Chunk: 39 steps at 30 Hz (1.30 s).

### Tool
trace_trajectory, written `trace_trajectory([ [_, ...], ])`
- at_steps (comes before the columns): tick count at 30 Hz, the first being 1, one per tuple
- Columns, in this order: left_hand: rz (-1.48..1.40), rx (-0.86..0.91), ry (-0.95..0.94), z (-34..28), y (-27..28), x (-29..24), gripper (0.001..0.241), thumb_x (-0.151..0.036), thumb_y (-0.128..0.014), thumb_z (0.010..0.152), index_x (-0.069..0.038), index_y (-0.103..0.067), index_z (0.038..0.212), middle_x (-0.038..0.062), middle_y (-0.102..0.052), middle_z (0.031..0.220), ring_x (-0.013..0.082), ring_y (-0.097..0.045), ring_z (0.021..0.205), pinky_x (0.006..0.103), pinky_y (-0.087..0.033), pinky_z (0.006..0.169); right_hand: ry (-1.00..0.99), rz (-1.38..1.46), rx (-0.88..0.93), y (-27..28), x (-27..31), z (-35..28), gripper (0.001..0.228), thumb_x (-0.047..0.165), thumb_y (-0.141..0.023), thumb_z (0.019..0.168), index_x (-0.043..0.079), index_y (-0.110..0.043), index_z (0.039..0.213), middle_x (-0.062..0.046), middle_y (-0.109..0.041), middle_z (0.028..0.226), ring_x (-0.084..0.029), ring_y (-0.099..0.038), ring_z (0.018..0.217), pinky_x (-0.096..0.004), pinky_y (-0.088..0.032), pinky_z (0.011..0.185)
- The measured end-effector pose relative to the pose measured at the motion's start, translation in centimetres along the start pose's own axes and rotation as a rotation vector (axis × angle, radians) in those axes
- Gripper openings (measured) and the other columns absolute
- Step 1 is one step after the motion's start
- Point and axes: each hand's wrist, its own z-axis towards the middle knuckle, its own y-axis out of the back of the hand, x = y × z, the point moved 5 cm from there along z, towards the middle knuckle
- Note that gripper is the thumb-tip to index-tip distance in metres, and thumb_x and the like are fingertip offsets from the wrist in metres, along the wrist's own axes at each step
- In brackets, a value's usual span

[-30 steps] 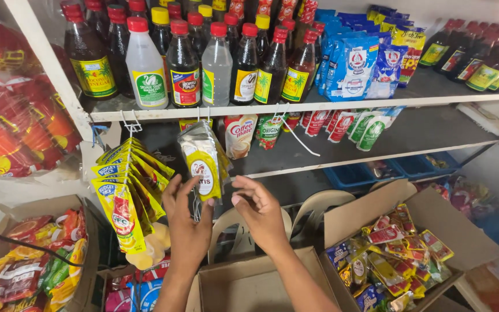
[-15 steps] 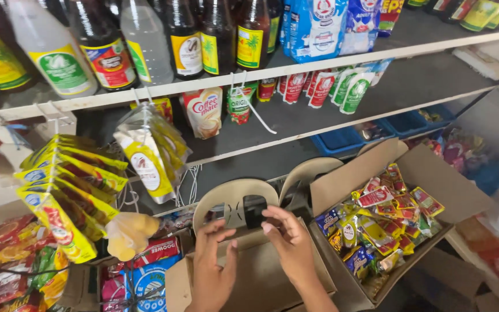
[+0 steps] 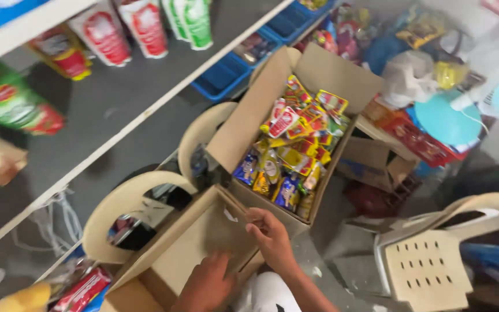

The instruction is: The recorder is taking condiment packets from a box and hanging them on display clips on a store shelf.

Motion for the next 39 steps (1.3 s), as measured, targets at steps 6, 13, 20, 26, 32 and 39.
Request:
trace_trajectory([
  [6,0.019,0.047,-0.158,9.0,0.2,-7.7,0.056,-0.037,-0.071,0.087,-0.009,-0.055,0.133,0.016,-0.060,0.127,0.0399,-0.059,0.111,0.0503,-0.048,0.094,-0.155,-0.031,-0.181,7.3,-2.3,3.9,0.036,0.007,-0.070,0.091,0.004,-0.063,0.127,-0.001,-0.070,0.110,-0.007,-0.065,0.093,-0.025,-0.056,0.082],
  [13,-0.119,-0.022,-0.297,22.3,-2.1,-11.4,0.055,-0.028,-0.074,0.083,-0.003,-0.055,0.128,0.020,-0.061,0.126,0.0415,-0.057,0.117,0.0500,-0.046,0.096,-0.170,-0.049,-0.235,14.1,-8.3,11.1,0.038,0.007,-0.070,0.093,0.003,-0.061,0.130,-0.005,-0.071,0.116,-0.012,-0.069,0.097,-0.028,-0.057,0.087],
  [20,-0.210,-0.236,-0.176,38.2,-9.0,-4.2,0.047,-0.020,-0.077,0.082,-0.009,-0.059,0.124,0.021,-0.057,0.129,0.0414,-0.053,0.125,0.0495,-0.046,0.105,-0.173,-0.216,-0.259,17.6,-17.3,20.6,0.036,0.009,-0.069,0.094,0.004,-0.063,0.130,-0.009,-0.074,0.114,-0.018,-0.073,0.097,-0.031,-0.059,0.086],
  [26,-0.064,-0.298,-0.051,43.0,-6.4,-5.7,0.066,-0.023,-0.086,0.073,-0.022,-0.061,0.133,0.029,-0.029,0.152,0.0527,-0.040,0.132,0.0549,-0.041,0.102,-0.147,-0.097,-0.236,17.5,-23.9,24.2,0.038,0.002,-0.062,0.092,0.003,-0.061,0.130,-0.012,-0.071,0.118,-0.019,-0.072,0.104,-0.032,-0.058,0.091],
  [32,-0.108,-0.260,0.010,45.8,-8.1,-3.2,0.079,-0.021,-0.086,0.071,-0.010,-0.051,0.141,0.024,-0.036,0.151,0.0489,-0.041,0.134,0.0555,-0.039,0.104,-0.232,0.123,-0.246,17.7,-27.0,24.7,0.033,-0.001,-0.064,0.092,0.000,-0.062,0.125,-0.011,-0.072,0.113,-0.019,-0.071,0.101,-0.031,-0.057,0.089],
  [39,-0.283,-0.468,-0.119,43.8,-7.3,-2.5,0.052,-0.011,-0.081,0.075,0.001,-0.059,0.120,0.022,-0.055,0.134,0.0403,-0.054,0.125,0.0460,-0.044,0.107,-0.459,0.468,-0.358,18.7,-26.8,24.3,0.018,0.011,-0.072,0.094,-0.003,-0.065,0.103,-0.007,-0.068,0.081,-0.012,-0.060,0.062,-0.026,-0.049,0.056],
])
